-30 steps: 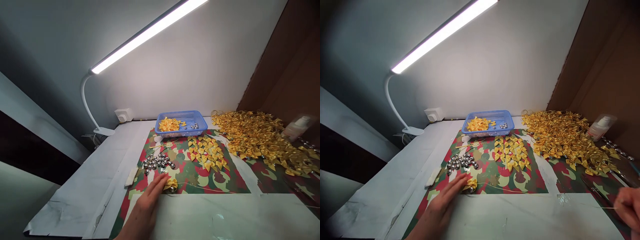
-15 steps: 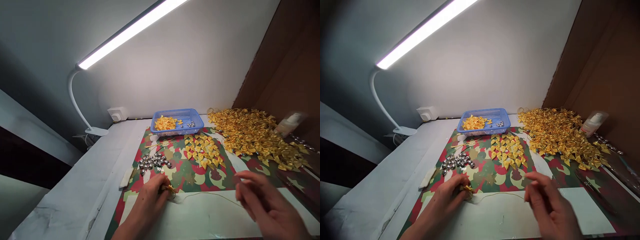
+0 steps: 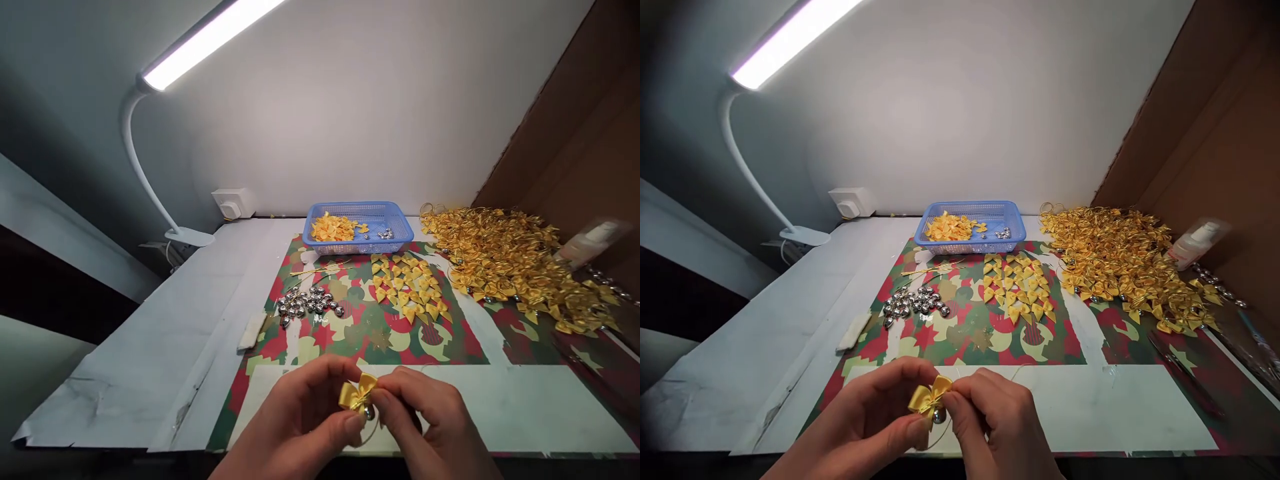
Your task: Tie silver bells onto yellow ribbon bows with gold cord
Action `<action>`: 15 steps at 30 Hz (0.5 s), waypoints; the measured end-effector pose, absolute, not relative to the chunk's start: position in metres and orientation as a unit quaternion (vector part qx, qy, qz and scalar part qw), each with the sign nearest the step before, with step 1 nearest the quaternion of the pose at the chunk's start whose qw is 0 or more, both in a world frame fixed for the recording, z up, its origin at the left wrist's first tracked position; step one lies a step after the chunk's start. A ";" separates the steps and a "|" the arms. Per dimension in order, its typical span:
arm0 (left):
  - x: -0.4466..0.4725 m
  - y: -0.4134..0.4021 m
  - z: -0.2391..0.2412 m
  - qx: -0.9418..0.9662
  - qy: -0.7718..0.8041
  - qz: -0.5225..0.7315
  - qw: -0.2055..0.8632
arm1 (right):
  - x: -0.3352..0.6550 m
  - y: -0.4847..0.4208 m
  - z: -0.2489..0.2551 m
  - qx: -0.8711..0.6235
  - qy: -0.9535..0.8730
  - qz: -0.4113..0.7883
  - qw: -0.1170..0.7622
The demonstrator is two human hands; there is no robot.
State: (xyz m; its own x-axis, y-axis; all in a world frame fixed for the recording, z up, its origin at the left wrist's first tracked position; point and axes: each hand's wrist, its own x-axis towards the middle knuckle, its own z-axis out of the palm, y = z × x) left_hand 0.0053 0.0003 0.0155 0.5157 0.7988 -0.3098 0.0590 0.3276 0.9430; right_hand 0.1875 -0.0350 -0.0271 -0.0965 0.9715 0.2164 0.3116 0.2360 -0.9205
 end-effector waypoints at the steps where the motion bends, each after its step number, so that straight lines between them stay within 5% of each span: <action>1: 0.004 -0.001 0.015 0.506 0.407 0.264 0.713 | 0.188 -0.036 -0.027 -0.502 -0.635 0.376 0.451; 15: 0.010 0.005 0.015 0.533 0.442 0.318 0.647 | 0.199 -0.036 -0.035 -0.479 -0.677 0.378 0.412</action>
